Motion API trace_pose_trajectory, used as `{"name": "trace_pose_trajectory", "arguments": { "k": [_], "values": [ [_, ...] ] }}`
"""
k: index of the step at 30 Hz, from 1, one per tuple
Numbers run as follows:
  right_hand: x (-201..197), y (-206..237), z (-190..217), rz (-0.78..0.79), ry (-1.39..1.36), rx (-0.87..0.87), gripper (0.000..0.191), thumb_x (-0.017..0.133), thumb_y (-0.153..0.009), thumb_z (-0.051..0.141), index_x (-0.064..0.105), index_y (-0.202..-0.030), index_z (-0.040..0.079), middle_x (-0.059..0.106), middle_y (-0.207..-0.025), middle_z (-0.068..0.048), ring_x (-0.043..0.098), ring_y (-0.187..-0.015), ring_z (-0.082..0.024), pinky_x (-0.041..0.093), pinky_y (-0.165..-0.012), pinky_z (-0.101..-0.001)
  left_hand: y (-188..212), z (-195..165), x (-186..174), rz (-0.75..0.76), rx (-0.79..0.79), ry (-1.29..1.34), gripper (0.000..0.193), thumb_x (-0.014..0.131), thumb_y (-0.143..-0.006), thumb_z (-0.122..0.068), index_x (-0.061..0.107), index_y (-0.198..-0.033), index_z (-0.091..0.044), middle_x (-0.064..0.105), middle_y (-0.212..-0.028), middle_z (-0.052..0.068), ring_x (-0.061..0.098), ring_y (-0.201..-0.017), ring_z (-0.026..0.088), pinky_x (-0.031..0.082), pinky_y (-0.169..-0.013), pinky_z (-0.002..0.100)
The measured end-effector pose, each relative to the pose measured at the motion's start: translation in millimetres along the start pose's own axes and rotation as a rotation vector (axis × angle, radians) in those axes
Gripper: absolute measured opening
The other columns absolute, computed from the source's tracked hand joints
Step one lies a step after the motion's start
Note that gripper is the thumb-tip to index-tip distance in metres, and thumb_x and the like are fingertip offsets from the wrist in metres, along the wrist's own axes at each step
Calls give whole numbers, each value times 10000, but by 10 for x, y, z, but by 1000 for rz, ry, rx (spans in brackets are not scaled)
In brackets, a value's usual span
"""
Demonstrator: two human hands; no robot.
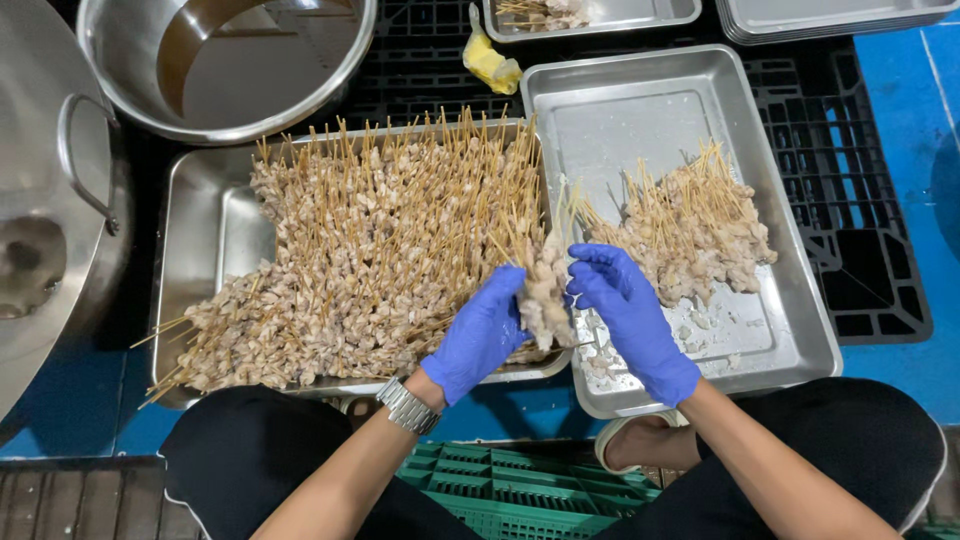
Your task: The person sits at a low table and shapes portions of minced meat onto bamboo skewers by hand, pressing and arranging the meat along each stick. Finished skewers are laid onto metal trays, with trays of completed skewers accumulating nearby.
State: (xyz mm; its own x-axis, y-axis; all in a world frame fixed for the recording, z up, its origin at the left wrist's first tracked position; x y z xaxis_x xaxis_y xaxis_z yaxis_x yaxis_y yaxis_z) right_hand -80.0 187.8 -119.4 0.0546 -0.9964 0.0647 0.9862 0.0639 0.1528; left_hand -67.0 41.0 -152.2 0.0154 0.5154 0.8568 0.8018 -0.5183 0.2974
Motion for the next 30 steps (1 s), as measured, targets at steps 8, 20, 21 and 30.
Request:
{"name": "trace_pose_trajectory", "arguments": {
  "k": [8,20,21,30],
  "values": [
    [267,134,192,48,522,-124,416,817,-818,231,647,-1150,47,699,-956,-10,645,-757,-78,555,-679,-252,111,-303,45,-139,254,-526,575,665,-972,-147,426,-1483,-37,615,-1319,63,607,-1154,117,511,-989,272],
    [193,79,-188,3,524,65,241,718,-899,192,590,-1018,26,651,-784,-52,570,-620,-95,494,-554,-296,104,-218,70,-101,228,-647,644,688,-949,-161,408,-1510,-16,635,-1315,96,610,-1165,132,493,-1022,294],
    [221,81,-189,10,504,41,233,713,-901,185,584,-1014,27,643,-786,-52,569,-627,-87,500,-554,-291,112,-223,61,-117,243,-661,647,690,-948,-160,404,-1508,-12,630,-1324,97,604,-1173,131,489,-1028,295],
    [258,-19,-232,45,539,-27,239,683,-907,175,562,-1054,31,618,-724,-63,543,-645,-98,500,-595,-306,102,-296,35,-132,259,-758,626,691,-949,-164,418,-1482,19,641,-1305,110,611,-1159,133,499,-1016,293]
  ]
}}
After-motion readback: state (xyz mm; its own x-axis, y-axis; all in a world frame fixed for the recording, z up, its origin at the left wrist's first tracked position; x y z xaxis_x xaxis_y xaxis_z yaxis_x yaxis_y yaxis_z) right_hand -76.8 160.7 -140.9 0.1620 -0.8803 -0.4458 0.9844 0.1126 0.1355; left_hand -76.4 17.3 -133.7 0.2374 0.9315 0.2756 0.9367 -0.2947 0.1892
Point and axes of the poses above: each hand's wrist, its own y-axis away from the middle knuckle, its own x-axis out of the palm, z = x × y, the point moved 10 cm from there along -y, towards the middle knuckle
